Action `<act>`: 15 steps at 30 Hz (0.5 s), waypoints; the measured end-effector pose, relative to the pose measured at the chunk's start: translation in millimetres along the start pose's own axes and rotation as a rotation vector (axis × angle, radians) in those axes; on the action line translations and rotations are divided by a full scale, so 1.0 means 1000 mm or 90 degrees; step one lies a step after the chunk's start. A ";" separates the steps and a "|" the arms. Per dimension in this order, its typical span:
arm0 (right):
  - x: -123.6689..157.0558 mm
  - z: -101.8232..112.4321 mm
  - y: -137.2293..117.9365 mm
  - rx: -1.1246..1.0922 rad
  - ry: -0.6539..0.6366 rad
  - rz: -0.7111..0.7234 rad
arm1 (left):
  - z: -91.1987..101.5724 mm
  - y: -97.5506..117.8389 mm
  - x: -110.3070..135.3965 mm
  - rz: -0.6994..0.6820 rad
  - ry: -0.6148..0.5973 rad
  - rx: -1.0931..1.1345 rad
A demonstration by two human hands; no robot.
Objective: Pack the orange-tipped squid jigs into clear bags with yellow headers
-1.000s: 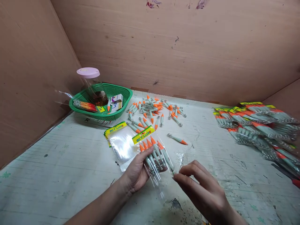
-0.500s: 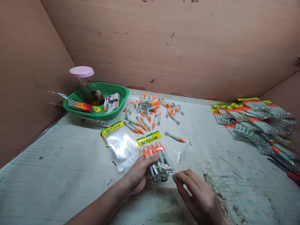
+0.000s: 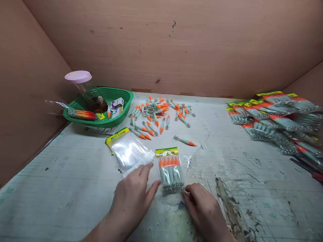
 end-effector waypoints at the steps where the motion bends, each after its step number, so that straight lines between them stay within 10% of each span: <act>1: 0.001 0.002 -0.001 -0.006 -0.005 -0.001 | -0.008 0.001 0.011 0.000 -0.026 0.031; 8: 0.010 -0.033 -0.030 -0.216 -0.213 -0.018 | -0.079 -0.017 0.052 0.266 -0.109 0.514; 15: 0.015 -0.067 -0.027 -0.168 -0.277 -0.009 | -0.084 -0.023 0.050 0.380 -0.117 0.628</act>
Point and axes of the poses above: each hand's wrist, its own x-axis away from the middle knuckle, its own z-axis out of the back of the hand, y = z × x, the point moved 10 cm from there along -x, towards the middle knuckle, and after that the axes turned 8 degrees about y, right-handed, at the moved point
